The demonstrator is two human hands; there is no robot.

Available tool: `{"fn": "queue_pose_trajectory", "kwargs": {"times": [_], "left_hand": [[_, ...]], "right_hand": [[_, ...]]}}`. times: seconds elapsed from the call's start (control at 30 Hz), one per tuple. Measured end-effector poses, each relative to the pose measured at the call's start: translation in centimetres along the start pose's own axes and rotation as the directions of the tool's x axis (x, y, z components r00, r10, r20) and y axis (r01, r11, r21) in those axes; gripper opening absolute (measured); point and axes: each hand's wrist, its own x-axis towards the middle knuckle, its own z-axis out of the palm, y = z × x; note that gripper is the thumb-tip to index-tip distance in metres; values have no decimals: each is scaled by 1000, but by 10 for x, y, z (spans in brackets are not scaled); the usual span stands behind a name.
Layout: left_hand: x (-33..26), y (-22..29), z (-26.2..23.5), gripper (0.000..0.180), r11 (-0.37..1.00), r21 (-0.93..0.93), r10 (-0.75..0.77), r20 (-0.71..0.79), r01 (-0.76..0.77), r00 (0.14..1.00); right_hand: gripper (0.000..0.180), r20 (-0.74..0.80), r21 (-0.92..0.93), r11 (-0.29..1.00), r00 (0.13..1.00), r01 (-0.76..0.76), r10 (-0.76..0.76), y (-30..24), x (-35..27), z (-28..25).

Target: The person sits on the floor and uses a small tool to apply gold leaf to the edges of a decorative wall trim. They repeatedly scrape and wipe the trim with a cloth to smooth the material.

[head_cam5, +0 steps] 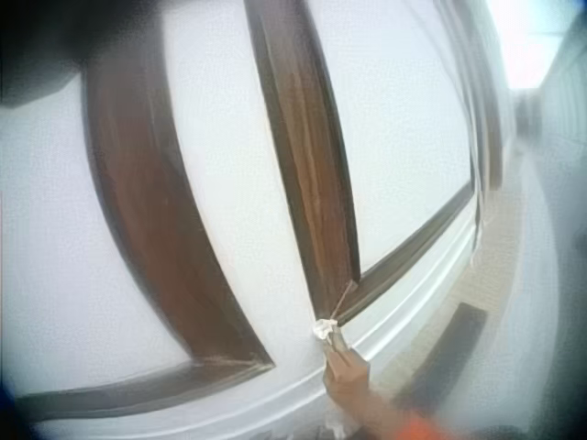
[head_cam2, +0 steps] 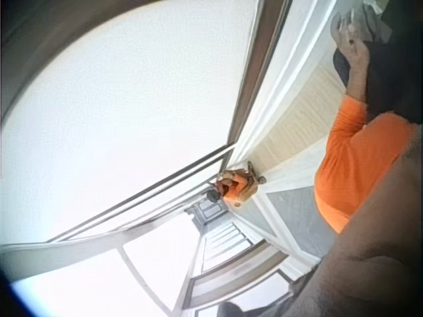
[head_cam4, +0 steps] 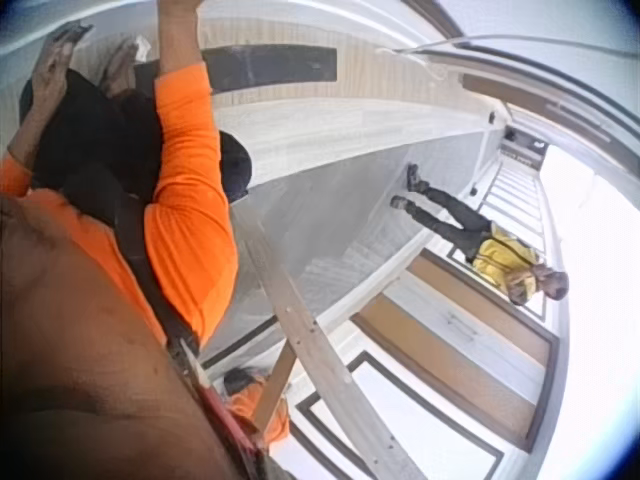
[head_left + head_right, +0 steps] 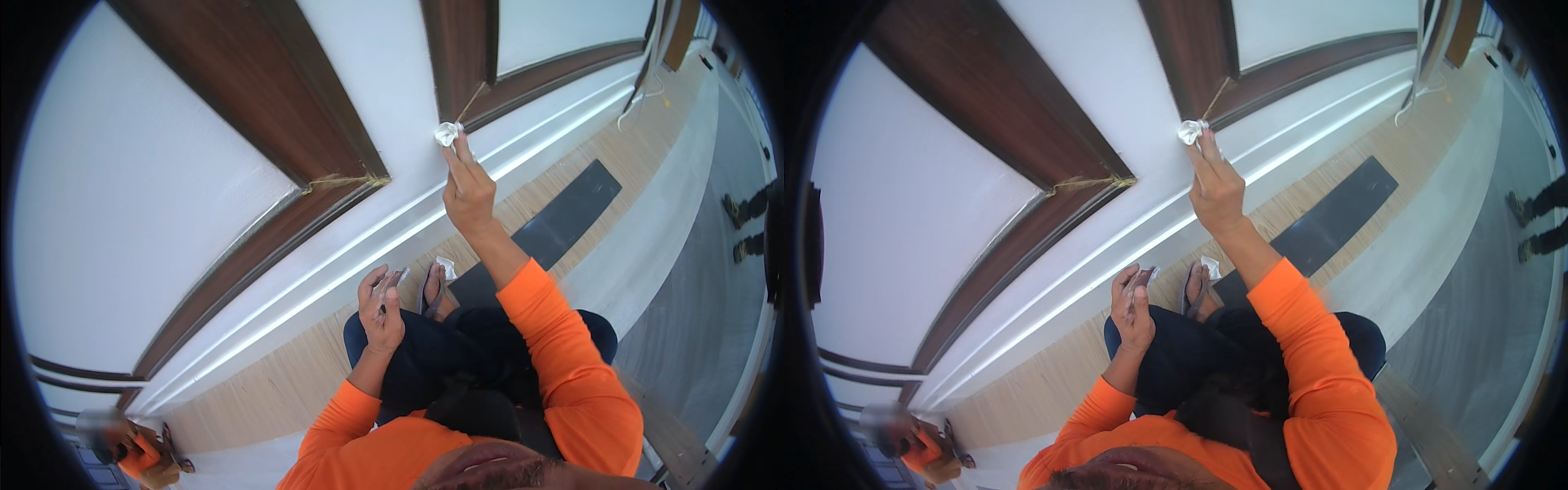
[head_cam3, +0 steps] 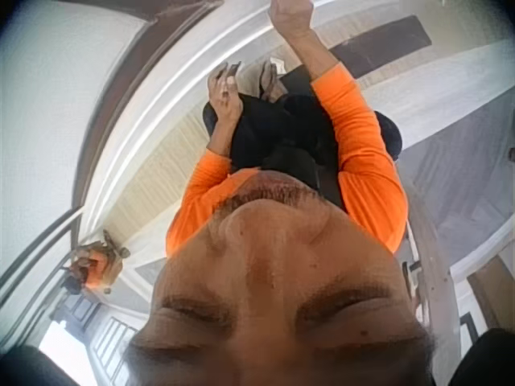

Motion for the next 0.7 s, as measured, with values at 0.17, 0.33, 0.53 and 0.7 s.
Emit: {"fn": "queue_pose_trajectory", "kwargs": {"times": [0.17, 0.33, 0.53, 0.7], "left_hand": [[8, 9, -2, 37, 991, -93, -93, -11, 92, 996], [12, 13, 1, 34, 721, -584, -301, 222, 374, 927], [-10, 21, 5, 30, 559, -610, -467, 330, 562, 821], [-19, 47, -18, 29, 478, -758, -457, 218, 445, 862]], "right_hand": [[31, 194, 386, 863, 943, -326, 270, -17, -35, -26], [24, 777, 439, -191, 264, -878, 572, -66, -64, -60], [25, 767, 442, 156, 462, -883, 446, -97, -105, -94], [34, 583, 254, 361, 440, -897, 683, -84, -117, -114]]}}
